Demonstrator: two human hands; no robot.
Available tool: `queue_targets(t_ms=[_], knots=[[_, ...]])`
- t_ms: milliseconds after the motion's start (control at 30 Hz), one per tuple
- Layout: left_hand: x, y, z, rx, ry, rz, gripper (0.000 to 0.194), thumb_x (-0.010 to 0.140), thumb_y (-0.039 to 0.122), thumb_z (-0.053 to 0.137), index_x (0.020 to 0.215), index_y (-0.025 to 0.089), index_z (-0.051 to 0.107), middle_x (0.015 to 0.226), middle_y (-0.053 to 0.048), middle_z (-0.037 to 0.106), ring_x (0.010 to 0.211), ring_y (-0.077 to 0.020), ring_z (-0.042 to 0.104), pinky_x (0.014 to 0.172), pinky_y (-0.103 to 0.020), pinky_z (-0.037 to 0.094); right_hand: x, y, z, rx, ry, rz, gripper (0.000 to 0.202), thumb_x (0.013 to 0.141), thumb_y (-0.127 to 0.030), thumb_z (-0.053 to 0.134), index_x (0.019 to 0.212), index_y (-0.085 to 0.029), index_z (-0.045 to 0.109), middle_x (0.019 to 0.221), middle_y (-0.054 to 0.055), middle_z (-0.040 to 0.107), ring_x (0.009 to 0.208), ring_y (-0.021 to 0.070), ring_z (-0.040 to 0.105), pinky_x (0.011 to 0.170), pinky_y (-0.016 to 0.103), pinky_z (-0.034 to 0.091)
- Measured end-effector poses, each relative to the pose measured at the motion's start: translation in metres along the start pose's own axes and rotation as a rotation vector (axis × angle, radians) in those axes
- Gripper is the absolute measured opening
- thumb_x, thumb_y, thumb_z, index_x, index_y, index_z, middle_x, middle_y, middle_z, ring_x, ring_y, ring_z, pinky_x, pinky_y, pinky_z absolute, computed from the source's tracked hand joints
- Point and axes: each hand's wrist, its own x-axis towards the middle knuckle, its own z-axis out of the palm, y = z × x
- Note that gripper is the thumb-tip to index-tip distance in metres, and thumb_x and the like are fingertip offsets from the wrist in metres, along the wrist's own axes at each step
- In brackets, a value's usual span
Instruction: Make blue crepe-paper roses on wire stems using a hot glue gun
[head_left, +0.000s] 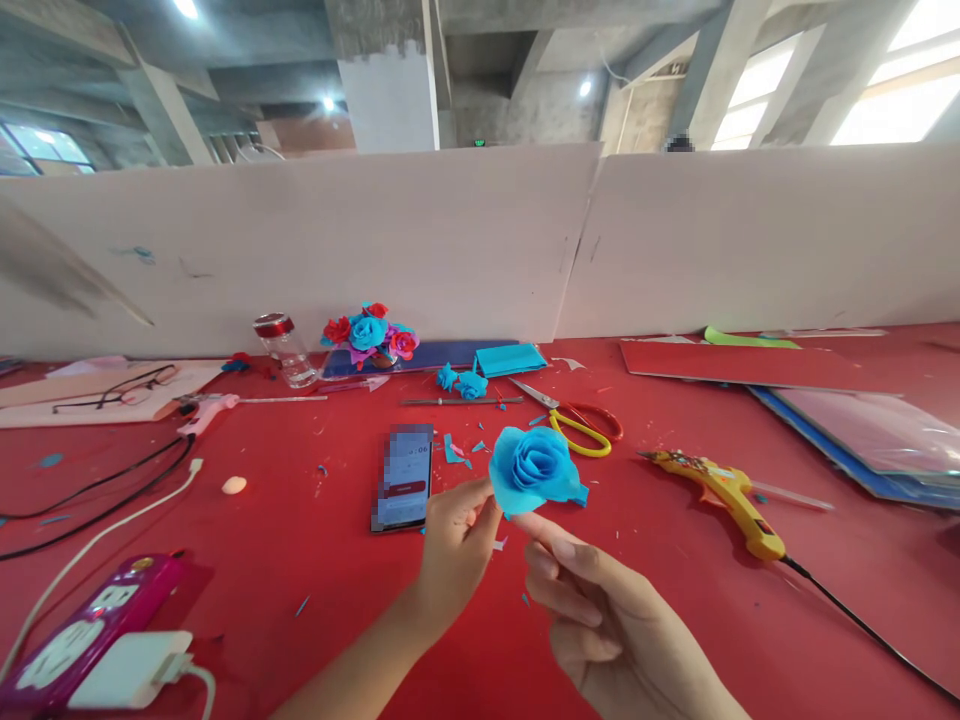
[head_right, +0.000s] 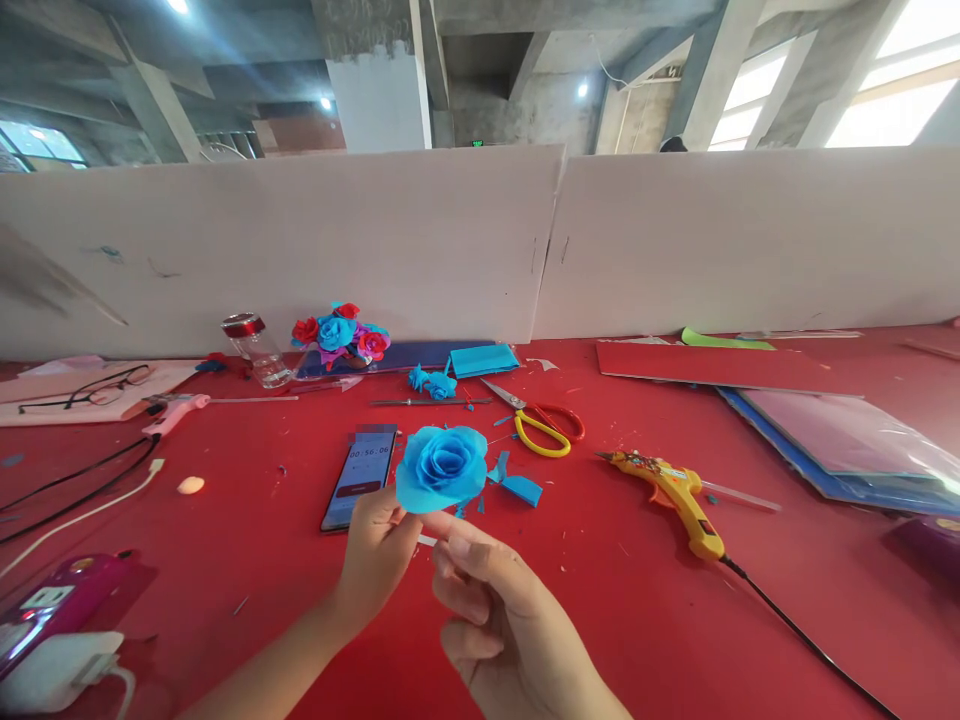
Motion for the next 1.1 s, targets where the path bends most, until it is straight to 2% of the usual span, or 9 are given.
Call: queue_targets(t_ms=[100, 167, 267, 333, 367, 433, 500, 733, 1100], knots=[[0.001, 0.0, 0.002, -0.127, -0.031, -0.067, 0.022, 0.082, 0.022, 0.051, 0.064, 0.018, 0.065, 0.055, 0.003, 0.058, 0.051, -0.0103, 0.052, 0.048, -0.019, 0.042, -0.006, 0.0, 0.0, -0.119, -0.01, -0.045, 0.027, 0.071, -0.035, 0.059, 0.09, -0.02, 0.072, 0.066, -0.001, 0.038, 0.046, 0.006, 0.016, 0.033, 0.015, 0.016], [0.003, -0.001, 0.004, -0.307, -0.05, -0.146, 0.017, 0.082, 0.027, 0.055, 0.076, 0.018, 0.068, 0.069, 0.0, 0.067, 0.066, -0.0142, 0.063, 0.064, -0.024, 0.051, -0.011, 0.001, -0.002, -0.325, 0.033, -0.149, 0.024, 0.074, -0.034, 0.056, 0.089, -0.021, 0.071, 0.063, -0.001, 0.042, 0.044, 0.0067, 0.023, 0.034, 0.016, 0.024], [0.005, -0.003, 0.008, -0.523, -0.04, -0.262, 0.019, 0.079, 0.032, 0.059, 0.085, 0.015, 0.068, 0.083, -0.006, 0.071, 0.08, -0.0186, 0.067, 0.08, -0.033, 0.054, -0.016, 0.001, -0.007, -0.809, 0.138, -0.517, 0.021, 0.081, -0.029, 0.051, 0.09, -0.023, 0.069, 0.065, 0.002, 0.052, 0.048, 0.0093, 0.039, 0.043, 0.02, 0.038], [0.005, -0.004, 0.01, -0.561, -0.043, -0.316, 0.022, 0.077, 0.033, 0.062, 0.085, 0.014, 0.069, 0.084, -0.008, 0.072, 0.082, -0.0206, 0.068, 0.08, -0.036, 0.055, -0.014, 0.002, -0.009, -1.169, 0.17, -0.742, 0.028, 0.084, -0.023, 0.046, 0.105, -0.021, 0.065, 0.066, 0.002, 0.055, 0.048, 0.0101, 0.044, 0.045, 0.02, 0.04], [0.004, -0.004, 0.01, -0.563, -0.048, -0.334, 0.023, 0.077, 0.033, 0.062, 0.086, 0.013, 0.069, 0.084, -0.008, 0.072, 0.082, -0.0214, 0.068, 0.08, -0.037, 0.055, -0.012, 0.002, -0.009, -1.337, 0.159, -0.798, 0.033, 0.084, -0.02, 0.044, 0.113, -0.019, 0.06, 0.063, 0.001, 0.054, 0.046, 0.0097, 0.043, 0.044, 0.02, 0.039], [0.003, -0.003, 0.011, -0.556, -0.062, -0.354, 0.023, 0.077, 0.033, 0.062, 0.087, 0.014, 0.069, 0.087, -0.009, 0.072, 0.085, -0.0223, 0.068, 0.08, -0.037, 0.055, -0.006, 0.003, -0.01, -1.593, 0.13, -0.819, 0.042, 0.085, -0.017, 0.04, 0.126, -0.014, 0.05, 0.055, -0.003, 0.049, 0.041, 0.009, 0.038, 0.04, 0.018, 0.037], [0.002, -0.001, 0.011, -0.539, -0.081, -0.357, 0.023, 0.078, 0.033, 0.061, 0.089, 0.014, 0.069, 0.088, -0.008, 0.072, 0.087, -0.0224, 0.067, 0.081, -0.036, 0.055, 0.002, 0.002, -0.009, -1.727, 0.13, -0.794, 0.047, 0.084, -0.016, 0.038, 0.131, -0.01, 0.044, 0.051, -0.005, 0.047, 0.038, 0.009, 0.037, 0.039, 0.018, 0.035], [0.003, 0.002, 0.01, -0.493, -0.08, -0.396, 0.025, 0.076, 0.034, 0.063, 0.088, 0.013, 0.07, 0.081, -0.008, 0.073, 0.082, -0.0216, 0.068, 0.077, -0.035, 0.056, 0.016, -0.003, -0.013, -1.729, 0.262, -0.717, 0.049, 0.084, -0.019, 0.038, 0.132, -0.009, 0.041, 0.049, -0.006, 0.045, 0.038, 0.0095, 0.04, 0.041, 0.018, 0.035], [0.004, 0.003, 0.008, -0.512, -0.089, -0.392, 0.023, 0.075, 0.034, 0.063, 0.086, 0.014, 0.069, 0.081, -0.008, 0.073, 0.079, -0.0195, 0.069, 0.075, -0.031, 0.056, 0.018, -0.007, -0.013, -1.576, 0.244, -0.746, 0.045, 0.083, -0.019, 0.04, 0.127, -0.01, 0.044, 0.051, -0.008, 0.041, 0.04, 0.0083, 0.04, 0.042, 0.018, 0.036]])
